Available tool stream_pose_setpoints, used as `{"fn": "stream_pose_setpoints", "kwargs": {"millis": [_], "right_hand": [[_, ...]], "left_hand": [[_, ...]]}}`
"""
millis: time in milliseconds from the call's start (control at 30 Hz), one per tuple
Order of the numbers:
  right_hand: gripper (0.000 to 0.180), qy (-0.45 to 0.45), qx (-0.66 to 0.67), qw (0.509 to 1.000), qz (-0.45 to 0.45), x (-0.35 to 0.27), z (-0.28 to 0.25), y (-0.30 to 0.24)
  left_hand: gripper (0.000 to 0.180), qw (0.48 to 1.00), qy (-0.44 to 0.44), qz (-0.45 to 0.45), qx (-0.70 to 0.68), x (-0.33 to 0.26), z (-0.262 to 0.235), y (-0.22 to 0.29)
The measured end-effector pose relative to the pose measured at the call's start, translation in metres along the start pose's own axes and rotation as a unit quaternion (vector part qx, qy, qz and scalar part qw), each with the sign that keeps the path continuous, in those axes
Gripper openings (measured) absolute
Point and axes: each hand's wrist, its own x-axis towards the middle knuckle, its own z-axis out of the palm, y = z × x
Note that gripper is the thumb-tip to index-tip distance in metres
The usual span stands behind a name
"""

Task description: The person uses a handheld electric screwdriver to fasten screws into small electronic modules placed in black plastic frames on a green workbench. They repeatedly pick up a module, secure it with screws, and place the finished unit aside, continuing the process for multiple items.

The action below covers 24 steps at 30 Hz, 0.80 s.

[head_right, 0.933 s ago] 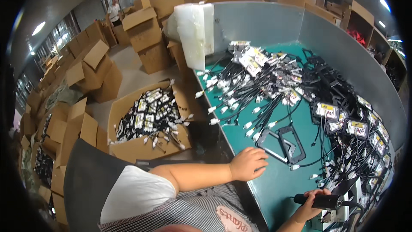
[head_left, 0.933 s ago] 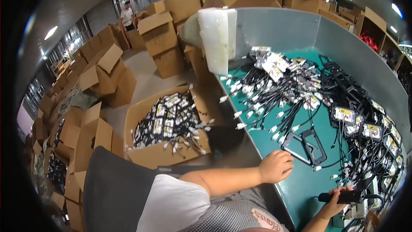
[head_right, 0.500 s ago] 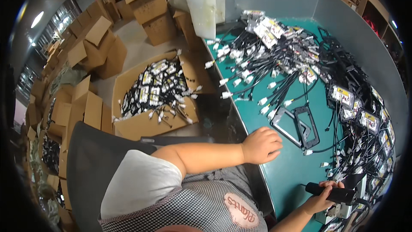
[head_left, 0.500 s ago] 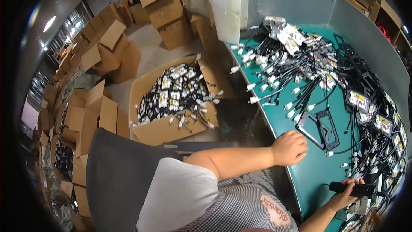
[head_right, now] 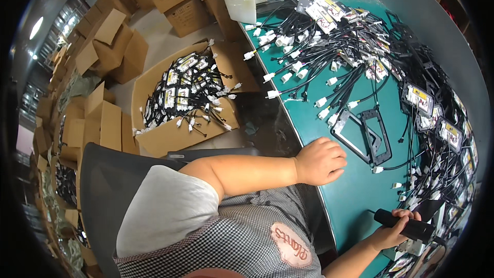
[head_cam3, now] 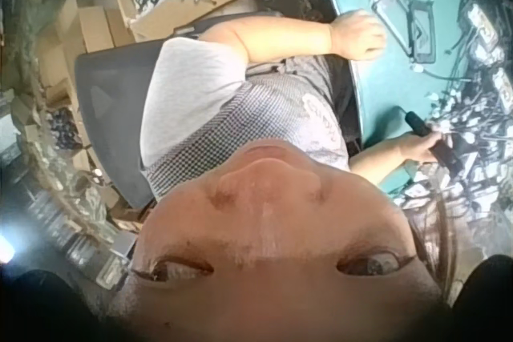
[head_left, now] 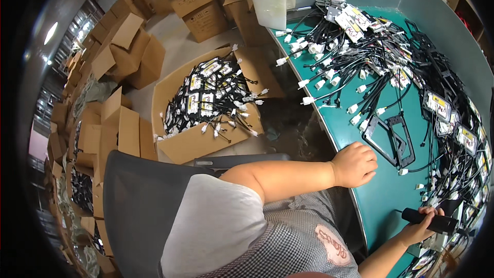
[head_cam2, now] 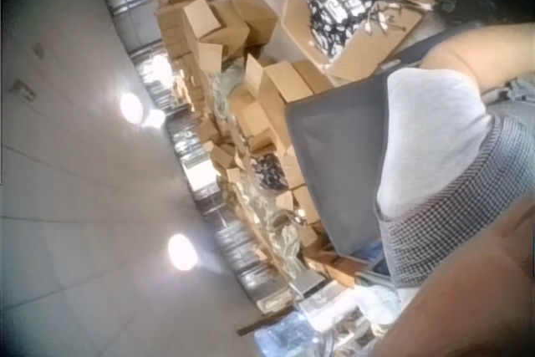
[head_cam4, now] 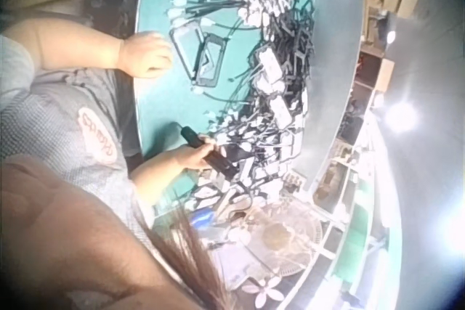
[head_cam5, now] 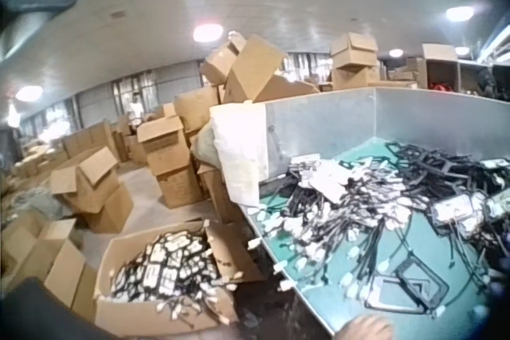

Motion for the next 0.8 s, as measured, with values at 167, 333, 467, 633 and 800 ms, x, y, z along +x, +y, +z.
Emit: {"fn": "stream_pose_setpoints", "kwargs": {"millis": [167,333,467,633,800], "right_hand": [[0.028,0.000,-0.020,1.000,-0.014,-0.001,0.000,0.000],[0.031,-0.008,0.002,1.000,-0.027,-0.001,-0.007,0.004],[0.036,-0.014,0.018,0.999,-0.035,-0.002,-0.005,0.007],[0.031,0.001,0.020,1.000,0.024,-0.011,0.003,-0.015],[0.035,0.005,0.069,0.996,0.051,-0.005,0.004,-0.018]], "left_hand": [[0.014,1.000,-0.010,0.001,-0.002,0.002,0.001,-0.002],[0.015,1.000,-0.014,0.006,-0.009,0.003,0.003,-0.002],[0.016,0.999,-0.032,0.000,-0.010,0.006,-0.001,0.000],[0.016,0.999,-0.051,0.001,-0.005,0.007,0.000,0.001],[0.017,0.998,-0.065,-0.009,-0.017,0.010,-0.001,0.002]]}}
